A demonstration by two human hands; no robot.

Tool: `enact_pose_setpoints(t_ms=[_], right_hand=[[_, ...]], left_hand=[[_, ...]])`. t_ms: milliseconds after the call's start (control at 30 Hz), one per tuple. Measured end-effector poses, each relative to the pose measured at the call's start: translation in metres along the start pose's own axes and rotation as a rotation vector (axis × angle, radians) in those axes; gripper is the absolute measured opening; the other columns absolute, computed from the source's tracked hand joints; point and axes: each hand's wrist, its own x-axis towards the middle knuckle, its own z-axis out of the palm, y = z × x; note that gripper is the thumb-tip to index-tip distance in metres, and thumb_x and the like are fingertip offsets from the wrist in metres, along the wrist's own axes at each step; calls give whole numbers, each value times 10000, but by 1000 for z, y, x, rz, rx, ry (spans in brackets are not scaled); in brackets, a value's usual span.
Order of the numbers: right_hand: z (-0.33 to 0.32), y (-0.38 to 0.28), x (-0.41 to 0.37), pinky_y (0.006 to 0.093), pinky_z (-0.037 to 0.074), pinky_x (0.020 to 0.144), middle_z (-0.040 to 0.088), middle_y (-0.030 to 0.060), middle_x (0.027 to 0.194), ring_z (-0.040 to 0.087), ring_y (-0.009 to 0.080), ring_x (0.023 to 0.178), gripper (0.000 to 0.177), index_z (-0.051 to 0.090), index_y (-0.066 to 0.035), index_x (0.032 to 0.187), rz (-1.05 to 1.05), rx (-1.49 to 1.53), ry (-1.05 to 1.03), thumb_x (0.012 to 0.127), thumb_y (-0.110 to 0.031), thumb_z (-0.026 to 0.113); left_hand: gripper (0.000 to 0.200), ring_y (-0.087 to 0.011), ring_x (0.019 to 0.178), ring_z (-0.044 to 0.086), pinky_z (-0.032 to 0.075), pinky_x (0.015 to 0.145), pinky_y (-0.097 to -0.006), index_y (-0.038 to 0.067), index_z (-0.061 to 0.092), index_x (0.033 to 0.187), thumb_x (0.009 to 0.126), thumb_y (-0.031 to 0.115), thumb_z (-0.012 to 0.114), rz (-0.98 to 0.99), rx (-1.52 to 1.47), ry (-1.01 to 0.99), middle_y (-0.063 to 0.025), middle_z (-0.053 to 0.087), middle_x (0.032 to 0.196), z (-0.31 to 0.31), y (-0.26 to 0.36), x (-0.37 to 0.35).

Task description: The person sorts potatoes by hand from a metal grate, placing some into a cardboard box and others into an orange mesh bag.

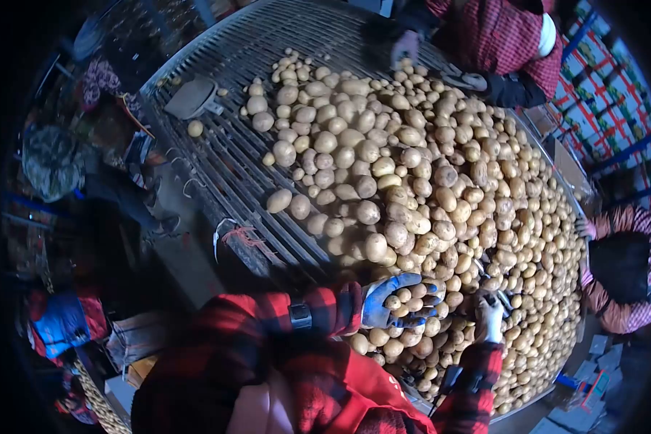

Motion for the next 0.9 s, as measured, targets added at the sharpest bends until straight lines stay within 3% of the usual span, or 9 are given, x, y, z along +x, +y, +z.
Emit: enact_pose_setpoints(t_ms=[100, 200, 267, 367, 433, 533, 633, 767, 900], right_hand=[[24, -28, -29, 332, 579, 692, 770, 118, 976, 720, 175, 796, 392, 685, 20, 1326, -112, -283, 134, 1002, -199, 686], [62, -72, -13, 413, 591, 715, 781, 182, 947, 755, 281, 798, 503, 730, -56, 1295, -187, -922, 60, 992, -453, 666], [66, -64, 18, 417, 584, 703, 770, 166, 913, 751, 283, 800, 477, 752, -77, 1227, -220, -1190, -35, 963, -470, 688], [53, -56, 24, 340, 555, 638, 730, 33, 776, 692, 146, 698, 288, 786, -50, 1050, -102, -829, -114, 932, -312, 780], [35, -48, 6, 389, 577, 721, 779, 89, 887, 734, 213, 788, 268, 798, -62, 1024, -108, -575, -132, 921, -303, 746], [27, -33, -38, 277, 522, 672, 707, -35, 867, 642, 98, 743, 189, 772, -74, 1123, 22, 111, -51, 966, -124, 681], [34, -61, -135, 304, 584, 775, 736, 92, 1270, 736, 194, 987, 484, 598, -14, 1420, 42, 421, -194, 1020, -276, 673], [84, -57, -228, 361, 588, 942, 640, 76, 1437, 697, 215, 1155, 544, 530, -105, 1523, 205, 1001, -248, 997, -175, 651], [109, -24, -243, 368, 571, 1013, 640, 61, 1383, 679, 206, 1150, 647, 455, -135, 1574, -74, 1380, -196, 959, -32, 627]], left_hand=[[466, -253, 1494, 438, 294, 1295, -519, 167, 548, 1531, 1074, 249, 510, -23, 163, 15, -31, 444, 1662, 2, -5, -8], [468, -273, 1534, 385, 274, 1300, -516, 115, 533, 1528, 1110, 323, 502, -235, -872, 28, -60, 455, 1649, -23, -45, -5], [471, -287, 1421, 493, 386, 1204, -507, 103, 549, 1499, 1099, 352, 531, -281, -814, 244, -88, 534, 1551, 3, -26, -3], [485, -308, 1251, 655, 554, 1060, -494, 84, 574, 1454, 1082, 396, 576, -401, -782, 369, -130, 652, 1405, 27, 6, -11], [468, -312, 1268, 644, 561, 1060, -485, 75, 593, 1431, 1075, 379, 592, -382, -879, 150, -145, 648, 1406, 22, 19, -20], [448, -310, 1301, 618, 555, 1070, -487, 67, 620, 1404, 1076, 372, 591, -349, -918, 462, -137, 649, 1406, 25, 30, -27], [433, -302, 1354, 583, 526, 1114, -482, 62, 597, 1423, 1090, 338, 573, -297, -984, 486, -120, 652, 1403, 26, 37, -11], [512, -277, 1362, 584, 509, 1126, -459, 79, 538, 1488, 1089, 396, 584, -273, -502, 404, -72, 662, 1378, 33, 18, 31], [370, -280, 1278, 626, 488, 1114, -411, 27, 667, 1330, 1081, 299, 643, -70, 764, 132, -133, 673, 1352, 41, -50, 55]])
